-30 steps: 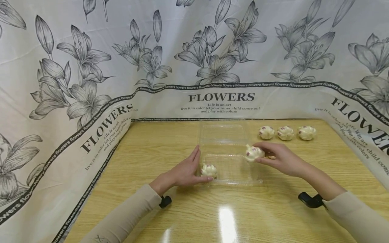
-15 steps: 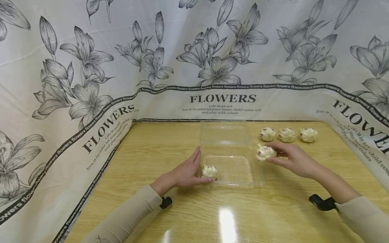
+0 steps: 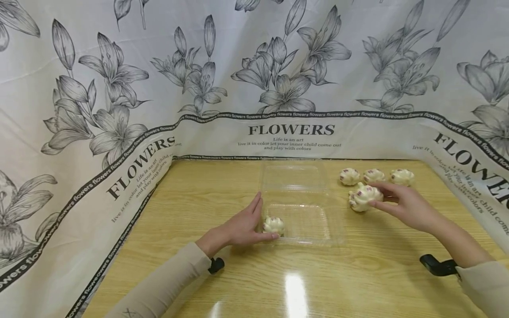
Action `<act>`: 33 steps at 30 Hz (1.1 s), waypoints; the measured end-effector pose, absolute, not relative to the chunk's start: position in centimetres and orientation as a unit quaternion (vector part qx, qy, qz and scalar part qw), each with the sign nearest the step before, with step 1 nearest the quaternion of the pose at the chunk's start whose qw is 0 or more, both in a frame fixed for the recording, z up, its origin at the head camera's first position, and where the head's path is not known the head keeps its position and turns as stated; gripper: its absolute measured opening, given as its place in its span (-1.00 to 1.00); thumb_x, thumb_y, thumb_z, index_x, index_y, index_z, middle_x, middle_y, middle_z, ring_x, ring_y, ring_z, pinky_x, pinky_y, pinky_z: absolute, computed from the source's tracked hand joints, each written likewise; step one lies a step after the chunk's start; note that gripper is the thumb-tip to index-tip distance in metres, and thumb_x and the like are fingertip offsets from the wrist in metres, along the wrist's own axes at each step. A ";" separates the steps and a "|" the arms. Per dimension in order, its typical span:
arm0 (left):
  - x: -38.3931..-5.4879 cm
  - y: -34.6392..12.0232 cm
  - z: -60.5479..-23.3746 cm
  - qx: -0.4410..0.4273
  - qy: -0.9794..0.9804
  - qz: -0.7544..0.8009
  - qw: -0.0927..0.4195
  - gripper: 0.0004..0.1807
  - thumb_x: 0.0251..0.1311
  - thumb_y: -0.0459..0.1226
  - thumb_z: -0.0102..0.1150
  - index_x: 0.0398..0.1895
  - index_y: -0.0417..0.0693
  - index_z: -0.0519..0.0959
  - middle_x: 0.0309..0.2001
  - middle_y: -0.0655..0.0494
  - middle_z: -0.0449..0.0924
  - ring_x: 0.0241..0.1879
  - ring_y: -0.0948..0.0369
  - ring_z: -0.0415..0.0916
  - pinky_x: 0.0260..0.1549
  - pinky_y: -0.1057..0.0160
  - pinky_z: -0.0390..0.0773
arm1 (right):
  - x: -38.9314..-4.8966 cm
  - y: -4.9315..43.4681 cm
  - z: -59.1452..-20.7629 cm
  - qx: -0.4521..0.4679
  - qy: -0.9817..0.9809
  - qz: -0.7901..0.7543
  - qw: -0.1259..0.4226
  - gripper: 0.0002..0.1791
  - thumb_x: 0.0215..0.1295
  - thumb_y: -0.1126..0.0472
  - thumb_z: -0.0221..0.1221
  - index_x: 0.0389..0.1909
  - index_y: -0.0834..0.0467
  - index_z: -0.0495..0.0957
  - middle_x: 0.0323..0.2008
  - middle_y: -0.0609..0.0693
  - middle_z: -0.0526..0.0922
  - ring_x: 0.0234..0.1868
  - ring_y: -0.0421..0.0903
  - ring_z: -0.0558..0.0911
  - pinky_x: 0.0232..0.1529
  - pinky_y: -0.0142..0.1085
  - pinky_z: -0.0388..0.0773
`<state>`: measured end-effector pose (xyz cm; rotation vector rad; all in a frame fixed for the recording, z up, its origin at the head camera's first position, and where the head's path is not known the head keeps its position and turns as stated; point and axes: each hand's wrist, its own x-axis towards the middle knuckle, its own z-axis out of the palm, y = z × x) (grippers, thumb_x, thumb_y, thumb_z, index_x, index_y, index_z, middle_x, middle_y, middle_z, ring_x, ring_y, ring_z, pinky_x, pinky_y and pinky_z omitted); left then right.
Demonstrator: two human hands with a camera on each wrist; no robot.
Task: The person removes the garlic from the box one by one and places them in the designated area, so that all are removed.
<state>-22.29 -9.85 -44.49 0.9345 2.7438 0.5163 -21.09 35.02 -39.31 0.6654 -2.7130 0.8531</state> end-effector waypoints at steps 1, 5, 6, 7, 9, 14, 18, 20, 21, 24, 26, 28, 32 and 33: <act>-22.3 -9.8 -44.5 0.316 0.927 0.175 0.099 0.38 0.19 0.54 -0.07 0.62 -0.27 -0.38 0.64 -0.19 -0.55 0.60 -0.04 -0.16 0.52 0.13 0.10 | -21.1 35.4 -39.4 0.223 -0.923 0.293 0.113 -0.45 0.29 0.31 0.38 0.27 0.39 0.51 -0.06 0.21 0.68 -0.12 -0.53 0.53 -0.11 -0.65 0.56; -22.3 -9.8 -44.5 0.315 0.927 0.178 0.102 0.38 0.18 0.54 -0.06 0.62 -0.26 -0.38 0.64 -0.18 -0.55 0.61 -0.04 -0.16 0.52 0.12 0.09 | -21.4 37.0 -39.7 0.207 -0.925 0.299 0.115 -0.45 0.28 0.34 0.38 0.26 0.41 0.50 -0.04 0.28 0.65 -0.13 -0.59 0.49 -0.14 -0.74 0.49; -22.3 -9.8 -44.5 0.315 0.927 0.179 0.103 0.38 0.18 0.54 -0.06 0.62 -0.26 -0.38 0.64 -0.18 -0.55 0.61 -0.04 -0.16 0.52 0.12 0.09 | -21.5 37.3 -39.9 0.203 -0.926 0.298 0.113 -0.44 0.29 0.33 0.38 0.27 0.41 0.50 -0.02 0.30 0.64 -0.12 -0.61 0.47 -0.15 -0.75 0.48; -22.3 -9.8 -44.4 0.314 0.927 0.179 0.104 0.38 0.18 0.54 -0.06 0.62 -0.26 -0.38 0.64 -0.17 -0.56 0.60 -0.04 -0.16 0.52 0.12 0.09 | -21.6 37.6 -40.0 0.199 -0.928 0.295 0.113 -0.44 0.29 0.32 0.38 0.28 0.40 0.50 0.00 0.32 0.64 -0.12 -0.63 0.46 -0.15 -0.76 0.47; -22.3 -9.8 -44.4 0.313 0.926 0.180 0.105 0.38 0.18 0.53 -0.05 0.63 -0.26 -0.39 0.64 -0.17 -0.56 0.60 -0.05 -0.15 0.52 0.12 0.10 | -21.7 38.1 -40.2 0.193 -0.930 0.293 0.109 -0.43 0.30 0.31 0.38 0.29 0.40 0.49 0.06 0.38 0.61 -0.11 -0.66 0.42 -0.16 -0.77 0.46; -22.3 -9.8 -44.3 0.313 0.927 0.178 0.106 0.38 0.18 0.53 -0.04 0.63 -0.25 -0.39 0.64 -0.17 -0.56 0.60 -0.05 -0.14 0.52 0.13 0.10 | -22.0 39.2 -40.6 0.179 -0.934 0.289 0.104 -0.44 0.33 0.26 0.37 0.29 0.37 0.49 0.15 0.46 0.54 -0.13 -0.67 0.40 -0.18 -0.80 0.42; -22.3 -9.8 -44.2 0.314 0.927 0.176 0.106 0.38 0.19 0.53 -0.04 0.62 -0.26 -0.39 0.64 -0.17 -0.56 0.60 -0.05 -0.15 0.52 0.13 0.09 | -22.2 39.8 -41.0 0.171 -0.939 0.281 0.104 -0.44 0.34 0.22 0.37 0.29 0.34 0.50 0.14 0.45 0.57 -0.16 -0.66 0.41 -0.21 -0.76 0.45; -22.3 -9.8 -44.2 0.314 0.927 0.177 0.106 0.38 0.19 0.52 -0.03 0.63 -0.26 -0.39 0.64 -0.17 -0.56 0.60 -0.05 -0.13 0.52 0.13 0.10 | -22.4 40.1 -41.2 0.167 -0.941 0.276 0.102 -0.43 0.34 0.21 0.37 0.30 0.35 0.50 0.12 0.45 0.58 -0.16 -0.64 0.43 -0.23 -0.71 0.48; -22.3 -9.8 -44.2 0.314 0.927 0.177 0.106 0.37 0.19 0.51 -0.02 0.63 -0.26 -0.38 0.64 -0.18 -0.56 0.60 -0.06 -0.12 0.52 0.13 0.11 | -22.5 40.2 -41.3 0.166 -0.942 0.274 0.101 -0.43 0.34 0.21 0.37 0.29 0.36 0.49 0.09 0.45 0.59 -0.17 -0.60 0.46 -0.24 -0.68 0.50; -22.3 -9.8 -44.1 0.314 0.927 0.179 0.106 0.37 0.19 0.50 0.00 0.63 -0.28 -0.36 0.64 -0.18 -0.55 0.59 -0.07 -0.08 0.51 0.12 0.14 | -22.7 40.6 -41.5 0.164 -0.944 0.271 0.091 -0.41 0.34 0.23 0.36 0.29 0.41 0.46 0.06 0.48 0.60 -0.16 -0.26 0.67 -0.26 -0.60 0.56; -22.2 -9.8 -44.1 0.313 0.927 0.179 0.107 0.38 0.19 0.50 0.00 0.63 -0.29 -0.35 0.64 -0.18 -0.55 0.59 -0.07 -0.07 0.51 0.11 0.15 | -22.9 40.8 -41.7 0.160 -0.946 0.270 0.081 -0.40 0.36 0.23 0.35 0.30 0.45 0.43 0.05 0.50 0.59 -0.13 0.08 0.72 -0.27 -0.57 0.57; -22.3 -9.8 -44.2 0.313 0.927 0.178 0.107 0.38 0.19 0.51 0.00 0.63 -0.31 -0.34 0.64 -0.18 -0.55 0.59 -0.07 -0.08 0.51 0.11 0.15 | -22.9 41.0 -41.9 0.158 -0.947 0.270 0.073 -0.39 0.37 0.22 0.34 0.31 0.47 0.41 0.07 0.52 0.57 -0.09 0.35 0.67 -0.26 -0.55 0.58; -22.3 -9.8 -44.2 0.313 0.927 0.177 0.108 0.38 0.19 0.51 -0.01 0.63 -0.31 -0.35 0.65 -0.17 -0.55 0.60 -0.05 -0.11 0.51 0.12 0.13 | -23.2 41.3 -42.2 0.159 -0.947 0.273 0.060 -0.38 0.39 0.21 0.32 0.32 0.48 0.39 0.10 0.54 0.54 -0.07 0.42 0.65 -0.26 -0.52 0.59; -22.3 -9.8 -44.2 0.313 0.927 0.177 0.108 0.38 0.19 0.51 -0.01 0.63 -0.30 -0.35 0.65 -0.17 -0.56 0.60 -0.05 -0.12 0.52 0.12 0.13 | -23.3 41.4 -42.3 0.161 -0.946 0.273 0.062 -0.39 0.39 0.21 0.32 0.31 0.47 0.40 0.10 0.53 0.54 -0.08 0.40 0.66 -0.26 -0.52 0.59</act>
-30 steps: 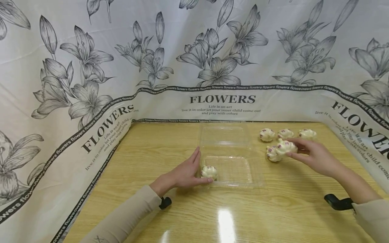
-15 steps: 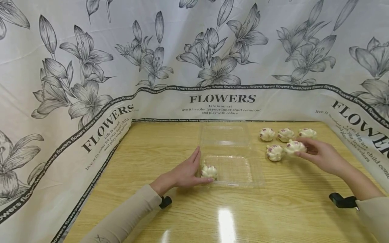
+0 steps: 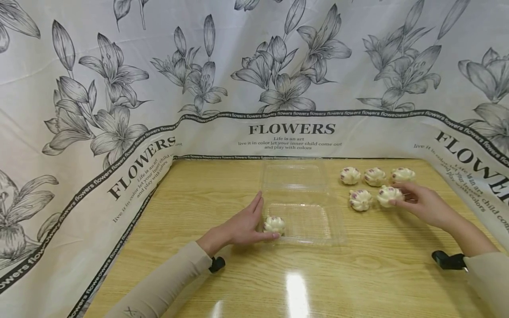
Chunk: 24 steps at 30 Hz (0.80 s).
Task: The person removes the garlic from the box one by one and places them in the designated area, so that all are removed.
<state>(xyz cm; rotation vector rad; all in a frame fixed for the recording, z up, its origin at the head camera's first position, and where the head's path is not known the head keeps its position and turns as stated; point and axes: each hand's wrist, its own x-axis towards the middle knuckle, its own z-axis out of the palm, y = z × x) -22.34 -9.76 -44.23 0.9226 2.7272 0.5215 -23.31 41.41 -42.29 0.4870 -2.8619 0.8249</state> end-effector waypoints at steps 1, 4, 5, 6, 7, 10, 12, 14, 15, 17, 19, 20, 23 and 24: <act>-22.3 -9.7 -44.2 0.314 0.926 0.178 0.108 0.38 0.20 0.51 -0.01 0.63 -0.30 -0.36 0.65 -0.17 -0.56 0.60 -0.04 -0.13 0.52 0.12 0.12 | -23.4 41.5 -42.4 0.162 -0.946 0.272 0.063 -0.39 0.38 0.22 0.33 0.31 0.46 0.41 0.10 0.53 0.55 -0.09 0.38 0.66 -0.26 -0.52 0.59; -22.4 -9.7 -44.3 0.314 0.926 0.178 0.108 0.37 0.20 0.50 0.00 0.63 -0.29 -0.36 0.64 -0.17 -0.56 0.60 -0.04 -0.14 0.52 0.12 0.11 | -23.7 41.8 -42.8 0.167 -0.945 0.276 0.059 -0.42 0.38 0.23 0.32 0.30 0.45 0.43 0.14 0.53 0.52 -0.09 0.34 0.67 -0.24 -0.55 0.56; -22.4 -9.7 -44.3 0.313 0.927 0.178 0.108 0.37 0.20 0.50 0.00 0.63 -0.29 -0.36 0.65 -0.17 -0.56 0.60 -0.04 -0.13 0.52 0.12 0.12 | -23.8 41.9 -42.9 0.167 -0.944 0.277 0.057 -0.42 0.38 0.24 0.32 0.30 0.45 0.43 0.15 0.54 0.51 -0.08 0.35 0.67 -0.23 -0.56 0.56; -22.4 -9.7 -44.3 0.313 0.927 0.177 0.108 0.37 0.20 0.50 0.00 0.63 -0.30 -0.36 0.65 -0.17 -0.55 0.60 -0.04 -0.13 0.52 0.12 0.13 | -23.9 42.0 -43.1 0.168 -0.944 0.279 0.054 -0.43 0.38 0.24 0.31 0.30 0.45 0.44 0.16 0.54 0.49 -0.08 0.37 0.66 -0.23 -0.57 0.55; -22.4 -9.8 -44.3 0.313 0.927 0.177 0.108 0.37 0.20 0.50 0.00 0.63 -0.30 -0.35 0.65 -0.17 -0.55 0.60 -0.04 -0.12 0.52 0.12 0.14 | -24.0 42.0 -43.2 0.169 -0.943 0.282 0.050 -0.44 0.39 0.25 0.30 0.30 0.45 0.44 0.18 0.55 0.47 -0.05 0.40 0.64 -0.21 -0.59 0.53; -22.5 -9.8 -44.4 0.312 0.927 0.175 0.108 0.38 0.19 0.50 0.00 0.63 -0.31 -0.34 0.65 -0.17 -0.55 0.59 -0.05 -0.09 0.51 0.11 0.16 | -24.2 42.0 -43.5 0.177 -0.939 0.292 0.035 -0.46 0.42 0.28 0.26 0.30 0.49 0.41 0.21 0.59 0.42 0.03 0.52 0.57 -0.16 -0.68 0.45; -22.4 -9.8 -44.5 0.313 0.927 0.176 0.108 0.38 0.19 0.51 -0.01 0.63 -0.31 -0.34 0.65 -0.16 -0.56 0.59 -0.05 -0.09 0.51 0.11 0.17 | -24.4 42.0 -43.6 0.183 -0.937 0.295 0.022 -0.46 0.46 0.29 0.22 0.31 0.53 0.37 0.22 0.61 0.39 0.08 0.56 0.52 -0.13 -0.69 0.43; -22.4 -9.8 -44.5 0.313 0.927 0.178 0.108 0.38 0.19 0.51 -0.01 0.63 -0.30 -0.35 0.65 -0.16 -0.56 0.59 -0.05 -0.10 0.51 0.11 0.17 | -24.4 41.8 -43.5 0.186 -0.936 0.299 0.005 -0.45 0.49 0.30 0.17 0.33 0.58 0.32 0.24 0.64 0.34 0.12 0.59 0.48 -0.11 -0.69 0.41; -22.4 -9.8 -44.5 0.313 0.926 0.179 0.108 0.38 0.19 0.51 -0.01 0.63 -0.29 -0.36 0.65 -0.15 -0.56 0.60 -0.04 -0.11 0.51 0.11 0.16 | -24.5 41.7 -43.4 0.181 -0.936 0.300 -0.006 -0.43 0.51 0.29 0.15 0.35 0.58 0.28 0.27 0.65 0.31 0.13 0.60 0.47 -0.11 -0.67 0.42; -22.4 -9.8 -44.4 0.313 0.926 0.181 0.109 0.38 0.19 0.51 -0.01 0.63 -0.26 -0.38 0.65 -0.14 -0.58 0.60 -0.04 -0.13 0.52 0.11 0.14 | -24.5 41.4 -43.2 0.174 -0.937 0.302 -0.030 -0.40 0.55 0.27 0.10 0.39 0.60 0.21 0.30 0.68 0.24 0.16 0.61 0.44 -0.04 -0.47 0.55; -22.3 -9.8 -44.4 0.314 0.925 0.182 0.108 0.37 0.20 0.51 -0.01 0.63 -0.24 -0.41 0.64 -0.13 -0.60 0.60 -0.04 -0.14 0.52 0.12 0.12 | -24.6 41.2 -43.0 0.160 -0.939 0.302 -0.047 -0.38 0.58 0.24 0.07 0.42 0.58 0.17 0.34 0.68 0.19 0.20 0.61 0.40 0.03 -0.26 0.59; -22.3 -9.8 -44.4 0.315 0.925 0.182 0.107 0.37 0.20 0.50 -0.01 0.63 -0.24 -0.42 0.64 -0.13 -0.60 0.60 -0.04 -0.14 0.52 0.12 0.11 | -24.6 41.0 -42.9 0.153 -0.939 0.303 -0.057 -0.37 0.59 0.22 0.06 0.43 0.58 0.14 0.36 0.68 0.15 0.23 0.61 0.37 0.09 -0.10 0.59; -22.3 -9.8 -44.3 0.314 0.926 0.183 0.107 0.37 0.20 0.50 -0.01 0.62 -0.23 -0.42 0.63 -0.09 -0.63 0.60 -0.04 -0.13 0.52 0.13 0.10 | -24.6 40.7 -42.6 0.140 -0.936 0.312 -0.078 -0.34 0.61 0.20 0.02 0.46 0.57 0.07 0.39 0.70 0.05 0.27 0.65 0.27 0.19 0.30 0.42; -22.3 -9.8 -44.3 0.314 0.926 0.183 0.107 0.36 0.21 0.50 -0.01 0.62 -0.23 -0.42 0.63 -0.09 -0.64 0.60 -0.05 -0.13 0.52 0.13 0.10 | -24.6 40.6 -42.5 0.135 -0.937 0.312 -0.083 -0.34 0.62 0.19 0.01 0.47 0.55 0.06 0.40 0.70 0.03 0.29 0.64 0.25 0.20 0.35 0.38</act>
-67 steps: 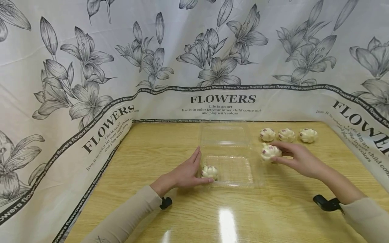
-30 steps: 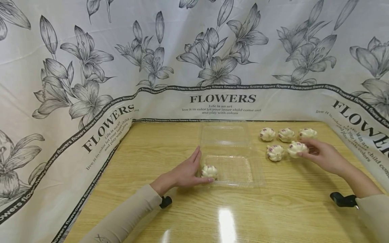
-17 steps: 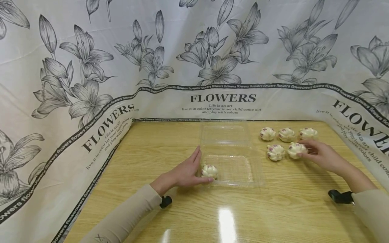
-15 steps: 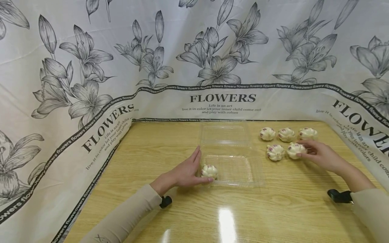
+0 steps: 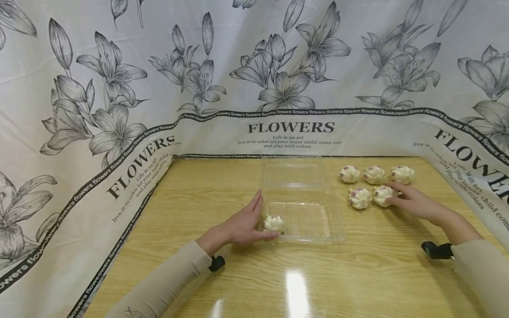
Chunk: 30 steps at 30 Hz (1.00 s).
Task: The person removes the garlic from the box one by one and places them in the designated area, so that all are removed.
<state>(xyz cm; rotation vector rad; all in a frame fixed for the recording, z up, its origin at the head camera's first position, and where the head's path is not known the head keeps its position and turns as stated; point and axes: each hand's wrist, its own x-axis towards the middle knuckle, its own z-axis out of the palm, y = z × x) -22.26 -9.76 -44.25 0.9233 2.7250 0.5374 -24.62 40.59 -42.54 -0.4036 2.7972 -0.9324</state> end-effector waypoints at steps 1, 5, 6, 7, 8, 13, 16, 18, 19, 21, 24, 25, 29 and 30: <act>-22.2 -9.7 -44.2 0.313 0.926 0.182 0.107 0.36 0.21 0.50 -0.02 0.62 -0.23 -0.42 0.63 -0.08 -0.64 0.60 -0.05 -0.12 0.52 0.13 0.10 | -24.6 40.5 -42.5 -0.133 0.936 -0.315 0.087 -0.34 0.62 0.19 0.00 0.47 0.55 0.05 0.40 0.71 0.00 0.29 0.65 0.23 0.20 0.41 0.34; -22.2 -9.7 -44.2 0.311 0.926 0.183 0.109 0.36 0.21 0.50 -0.01 0.62 -0.23 -0.41 0.63 -0.07 -0.64 0.60 -0.05 -0.11 0.52 0.13 0.10 | -24.5 40.3 -42.3 -0.129 0.935 -0.317 0.097 -0.35 0.62 0.21 -0.03 0.48 0.55 0.02 0.40 0.72 -0.03 0.29 0.68 0.18 0.21 0.48 0.27; -22.1 -9.7 -44.2 0.311 0.926 0.183 0.109 0.36 0.20 0.50 -0.01 0.62 -0.23 -0.41 0.63 -0.07 -0.64 0.60 -0.05 -0.12 0.52 0.13 0.10 | -24.5 40.3 -42.3 -0.127 0.935 -0.316 0.098 -0.35 0.62 0.22 -0.03 0.48 0.55 0.02 0.40 0.72 -0.03 0.30 0.68 0.18 0.21 0.47 0.27; -22.1 -9.7 -44.2 0.311 0.926 0.182 0.109 0.36 0.20 0.50 -0.01 0.62 -0.24 -0.41 0.63 -0.09 -0.63 0.60 -0.05 -0.11 0.52 0.12 0.10 | -24.5 40.3 -42.3 -0.127 0.935 -0.316 0.098 -0.35 0.62 0.23 -0.04 0.48 0.55 0.02 0.40 0.72 -0.03 0.30 0.69 0.17 0.20 0.48 0.27; -22.1 -9.7 -44.2 0.311 0.926 0.183 0.109 0.37 0.20 0.50 -0.01 0.62 -0.24 -0.41 0.63 -0.09 -0.63 0.60 -0.05 -0.12 0.52 0.12 0.10 | -24.5 40.3 -42.2 -0.126 0.935 -0.316 0.099 -0.36 0.62 0.23 -0.04 0.48 0.55 0.02 0.40 0.72 -0.03 0.30 0.69 0.16 0.20 0.48 0.26; -22.1 -9.7 -44.2 0.314 0.926 0.183 0.108 0.37 0.21 0.49 0.00 0.62 -0.24 -0.42 0.64 -0.12 -0.61 0.59 -0.06 -0.11 0.52 0.12 0.11 | -24.5 40.3 -42.1 -0.114 0.941 -0.304 0.099 -0.36 0.62 0.21 -0.07 0.48 0.55 0.04 0.39 0.73 -0.02 0.30 0.69 0.16 0.19 0.48 0.27; -22.2 -9.7 -44.1 0.314 0.925 0.184 0.107 0.36 0.21 0.48 0.02 0.62 -0.23 -0.42 0.63 -0.13 -0.61 0.59 -0.07 -0.11 0.52 0.12 0.10 | -24.6 40.3 -42.0 -0.110 0.942 -0.300 0.098 -0.36 0.62 0.21 -0.07 0.47 0.56 0.05 0.40 0.72 -0.02 0.30 0.68 0.17 0.19 0.47 0.28; -22.2 -9.7 -44.0 0.314 0.925 0.184 0.107 0.36 0.21 0.48 0.03 0.62 -0.23 -0.42 0.64 -0.14 -0.60 0.59 -0.08 -0.10 0.52 0.12 0.10 | -24.6 40.4 -41.9 -0.108 0.942 -0.300 0.100 -0.36 0.62 0.21 -0.06 0.47 0.56 0.05 0.40 0.72 -0.02 0.30 0.67 0.17 0.19 0.47 0.28; -22.2 -9.7 -44.0 0.313 0.925 0.184 0.108 0.36 0.21 0.47 0.03 0.62 -0.23 -0.42 0.64 -0.13 -0.61 0.59 -0.07 -0.11 0.52 0.12 0.09 | -24.6 40.4 -41.9 -0.107 0.942 -0.300 0.100 -0.36 0.61 0.21 -0.06 0.48 0.56 0.05 0.40 0.72 -0.01 0.30 0.67 0.18 0.18 0.47 0.29; -22.2 -9.7 -44.0 0.313 0.925 0.184 0.109 0.36 0.21 0.47 0.03 0.62 -0.24 -0.41 0.64 -0.15 -0.59 0.59 -0.08 -0.11 0.52 0.12 0.10 | -24.6 40.4 -42.0 -0.107 0.942 -0.301 0.100 -0.35 0.61 0.20 -0.05 0.47 0.56 0.05 0.40 0.72 0.00 0.30 0.67 0.19 0.18 0.46 0.29; -22.2 -9.7 -44.0 0.314 0.925 0.185 0.111 0.36 0.22 0.47 0.03 0.62 -0.25 -0.40 0.64 -0.18 -0.57 0.59 -0.09 -0.08 0.51 0.11 0.13 | -24.6 40.5 -42.0 -0.109 0.942 -0.301 0.098 -0.36 0.60 0.21 -0.05 0.46 0.57 0.07 0.39 0.72 0.02 0.29 0.68 0.19 0.17 0.47 0.29; -22.2 -9.7 -44.0 0.314 0.924 0.185 0.112 0.36 0.22 0.47 0.02 0.62 -0.25 -0.40 0.64 -0.18 -0.56 0.58 -0.09 -0.07 0.51 0.11 0.13 | -24.7 40.5 -42.1 -0.109 0.943 -0.300 0.096 -0.36 0.59 0.21 -0.04 0.46 0.57 0.07 0.39 0.72 0.03 0.29 0.67 0.20 0.18 0.47 0.29; -22.2 -9.7 -44.0 0.316 0.924 0.183 0.112 0.36 0.22 0.48 0.02 0.62 -0.26 -0.40 0.64 -0.19 -0.56 0.58 -0.09 -0.07 0.51 0.11 0.12 | -24.8 40.6 -42.1 -0.100 0.944 -0.299 0.101 -0.33 0.60 0.19 -0.06 0.47 0.58 0.05 0.39 0.72 0.03 0.30 0.67 0.18 0.19 0.47 0.28; -22.2 -9.7 -43.9 0.316 0.924 0.182 0.111 0.36 0.21 0.48 0.01 0.62 -0.26 -0.40 0.64 -0.19 -0.56 0.58 -0.09 -0.08 0.52 0.11 0.12 | -24.8 40.6 -42.1 -0.097 0.944 -0.298 0.103 -0.32 0.60 0.18 -0.06 0.47 0.58 0.03 0.39 0.72 0.02 0.30 0.67 0.18 0.20 0.47 0.27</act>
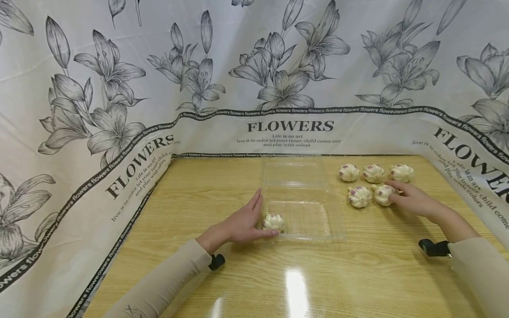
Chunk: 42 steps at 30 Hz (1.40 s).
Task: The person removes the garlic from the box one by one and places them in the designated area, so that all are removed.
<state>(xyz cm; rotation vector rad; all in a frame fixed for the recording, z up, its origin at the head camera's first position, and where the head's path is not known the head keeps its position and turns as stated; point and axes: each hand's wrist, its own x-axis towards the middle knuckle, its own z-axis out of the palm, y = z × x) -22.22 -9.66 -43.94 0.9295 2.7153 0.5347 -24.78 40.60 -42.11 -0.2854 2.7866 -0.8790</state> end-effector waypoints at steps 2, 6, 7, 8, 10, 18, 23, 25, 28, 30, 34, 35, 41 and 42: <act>-22.2 -9.7 -43.9 0.316 0.925 0.181 0.110 0.36 0.21 0.48 0.01 0.62 -0.26 -0.40 0.64 -0.20 -0.56 0.59 -0.09 -0.09 0.52 0.11 0.11 | -24.8 40.6 -42.1 -0.094 0.944 -0.299 0.105 -0.31 0.60 0.18 -0.06 0.48 0.59 0.00 0.39 0.72 0.02 0.30 0.68 0.18 0.21 0.47 0.27; -22.2 -9.7 -43.8 0.316 0.925 0.183 0.110 0.36 0.22 0.47 0.03 0.62 -0.27 -0.40 0.64 -0.20 -0.55 0.58 -0.10 -0.07 0.51 0.10 0.13 | -24.8 40.7 -42.3 -0.097 0.943 -0.300 0.102 -0.29 0.60 0.19 -0.04 0.48 0.61 -0.04 0.37 0.74 0.01 0.27 0.68 0.23 0.21 0.45 0.30; -22.2 -9.7 -43.8 0.315 0.924 0.184 0.111 0.36 0.22 0.47 0.03 0.62 -0.27 -0.39 0.64 -0.20 -0.55 0.58 -0.10 -0.07 0.51 0.10 0.14 | -24.8 40.7 -42.3 -0.098 0.943 -0.301 0.101 -0.29 0.61 0.19 -0.04 0.48 0.61 -0.05 0.36 0.75 0.02 0.26 0.68 0.24 0.21 0.45 0.31; -22.2 -9.7 -43.8 0.315 0.924 0.186 0.111 0.36 0.22 0.46 0.04 0.62 -0.27 -0.39 0.64 -0.20 -0.54 0.58 -0.10 -0.06 0.51 0.09 0.14 | -24.8 40.7 -42.3 -0.098 0.943 -0.302 0.101 -0.28 0.62 0.19 -0.04 0.48 0.61 -0.07 0.35 0.75 0.02 0.26 0.69 0.24 0.21 0.45 0.30; -22.1 -9.7 -43.8 0.315 0.924 0.188 0.110 0.35 0.22 0.46 0.04 0.63 -0.27 -0.38 0.64 -0.20 -0.53 0.58 -0.10 -0.05 0.51 0.09 0.15 | -24.7 40.7 -42.4 -0.097 0.942 -0.304 0.101 -0.26 0.63 0.18 -0.04 0.48 0.61 -0.10 0.34 0.77 0.02 0.25 0.70 0.23 0.21 0.46 0.30; -22.1 -9.6 -43.8 0.314 0.925 0.185 0.111 0.36 0.22 0.46 0.04 0.62 -0.26 -0.40 0.64 -0.19 -0.55 0.59 -0.09 -0.08 0.51 0.11 0.13 | -24.4 40.3 -41.9 -0.097 0.944 -0.301 0.097 -0.24 0.63 0.16 -0.03 0.49 0.61 -0.13 0.31 0.77 0.06 0.25 0.69 0.24 0.21 0.45 0.31; -22.3 -9.7 -44.0 0.310 0.925 0.186 0.114 0.37 0.20 0.48 0.03 0.62 -0.23 -0.41 0.64 -0.12 -0.60 0.60 -0.07 -0.11 0.52 0.12 0.10 | -24.1 40.1 -41.9 -0.108 0.941 -0.309 0.087 -0.24 0.62 0.18 -0.01 0.50 0.58 -0.13 0.31 0.77 0.07 0.24 0.70 0.24 0.19 0.46 0.32; -22.3 -9.7 -44.1 0.308 0.926 0.187 0.116 0.37 0.19 0.49 0.03 0.63 -0.22 -0.41 0.63 -0.08 -0.62 0.60 -0.06 -0.12 0.52 0.12 0.10 | -24.1 40.1 -42.0 -0.114 0.940 -0.311 0.081 -0.26 0.61 0.20 0.00 0.50 0.57 -0.11 0.32 0.76 0.07 0.24 0.70 0.25 0.17 0.47 0.34; -22.3 -9.7 -44.2 0.307 0.926 0.185 0.118 0.37 0.19 0.49 0.03 0.63 -0.21 -0.41 0.63 -0.07 -0.63 0.60 -0.06 -0.12 0.52 0.12 0.11 | -24.1 40.1 -42.3 -0.125 0.941 -0.307 0.069 -0.30 0.59 0.23 0.01 0.49 0.55 -0.03 0.36 0.73 0.05 0.22 0.69 0.29 0.15 0.46 0.37; -22.3 -9.7 -44.2 0.308 0.926 0.184 0.116 0.37 0.20 0.48 0.03 0.63 -0.22 -0.41 0.63 -0.08 -0.62 0.60 -0.06 -0.12 0.52 0.12 0.10 | -24.3 40.2 -42.5 -0.131 0.943 -0.300 0.061 -0.33 0.58 0.24 0.01 0.49 0.53 0.03 0.38 0.71 0.04 0.20 0.68 0.33 0.13 0.45 0.40; -22.2 -9.7 -44.1 0.315 0.925 0.181 0.107 0.37 0.21 0.48 0.02 0.62 -0.25 -0.42 0.64 -0.18 -0.56 0.59 -0.08 -0.12 0.52 0.12 0.09 | -24.6 40.4 -42.9 -0.135 0.948 -0.284 0.049 -0.37 0.58 0.24 0.01 0.49 0.50 0.09 0.40 0.69 0.05 0.17 0.65 0.40 0.09 0.42 0.45; -22.2 -9.7 -44.1 0.317 0.925 0.180 0.105 0.37 0.21 0.48 0.02 0.61 -0.26 -0.43 0.64 -0.20 -0.55 0.59 -0.08 -0.12 0.52 0.12 0.09 | -24.7 40.5 -43.0 -0.135 0.949 -0.281 0.047 -0.37 0.58 0.24 0.01 0.49 0.50 0.09 0.40 0.69 0.05 0.17 0.65 0.40 0.08 0.41 0.46; -22.2 -9.7 -44.0 0.320 0.925 0.178 0.101 0.37 0.21 0.48 0.01 0.61 -0.26 -0.42 0.64 -0.22 -0.54 0.59 -0.09 -0.12 0.52 0.12 0.07 | -24.8 40.7 -42.8 -0.139 0.950 -0.279 0.032 -0.34 0.55 0.26 0.04 0.48 0.52 0.07 0.40 0.69 0.05 0.15 0.65 0.41 0.10 0.43 0.44; -22.2 -9.6 -44.0 0.320 0.925 0.179 0.101 0.37 0.21 0.48 0.02 0.61 -0.26 -0.42 0.64 -0.21 -0.55 0.59 -0.09 -0.12 0.52 0.13 0.07 | -24.8 40.7 -42.7 -0.139 0.950 -0.277 0.028 -0.33 0.55 0.25 0.06 0.47 0.54 0.07 0.39 0.69 0.06 0.15 0.65 0.39 0.12 0.44 0.41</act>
